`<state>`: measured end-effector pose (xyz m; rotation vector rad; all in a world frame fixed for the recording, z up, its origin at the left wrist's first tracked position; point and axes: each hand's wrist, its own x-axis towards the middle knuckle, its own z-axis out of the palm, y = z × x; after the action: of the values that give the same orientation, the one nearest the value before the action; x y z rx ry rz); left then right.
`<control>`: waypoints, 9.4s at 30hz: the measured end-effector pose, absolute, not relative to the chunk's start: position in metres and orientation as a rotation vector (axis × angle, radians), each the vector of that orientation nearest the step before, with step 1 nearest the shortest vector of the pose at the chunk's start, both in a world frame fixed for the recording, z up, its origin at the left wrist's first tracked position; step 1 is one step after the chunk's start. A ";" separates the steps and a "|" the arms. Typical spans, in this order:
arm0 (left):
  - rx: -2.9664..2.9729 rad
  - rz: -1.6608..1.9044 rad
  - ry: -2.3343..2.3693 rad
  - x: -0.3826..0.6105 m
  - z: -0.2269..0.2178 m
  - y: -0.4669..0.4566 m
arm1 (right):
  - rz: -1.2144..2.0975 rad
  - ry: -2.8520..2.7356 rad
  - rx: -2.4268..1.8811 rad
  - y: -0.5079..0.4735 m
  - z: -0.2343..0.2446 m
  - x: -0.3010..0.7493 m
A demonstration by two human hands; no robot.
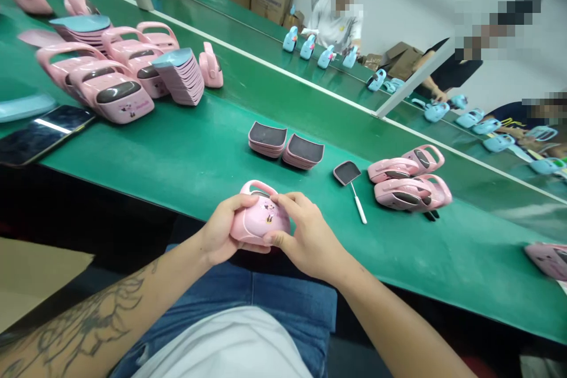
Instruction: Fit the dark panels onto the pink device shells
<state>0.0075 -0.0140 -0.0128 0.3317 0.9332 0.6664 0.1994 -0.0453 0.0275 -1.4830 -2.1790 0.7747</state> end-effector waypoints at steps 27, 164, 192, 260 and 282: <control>0.482 1.043 0.583 -0.001 -0.024 -0.027 | 1.810 -0.628 -0.932 -0.074 -0.026 0.154; 2.383 0.640 0.720 0.033 0.006 0.005 | 1.358 -1.232 -0.951 -0.089 -0.059 0.241; 2.160 0.399 0.776 0.024 0.013 0.000 | 1.511 -1.244 -1.226 -0.092 -0.014 0.242; 1.302 1.167 0.919 0.034 -0.024 -0.025 | 0.751 -1.887 -1.528 -0.077 -0.009 0.204; 0.850 1.132 1.173 0.042 -0.022 -0.019 | 0.580 -1.843 -1.572 -0.071 0.005 0.172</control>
<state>0.0416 -0.0194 -0.0217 0.8502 1.1732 1.1317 0.1719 -0.0706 0.0046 -1.5715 -1.8428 0.5799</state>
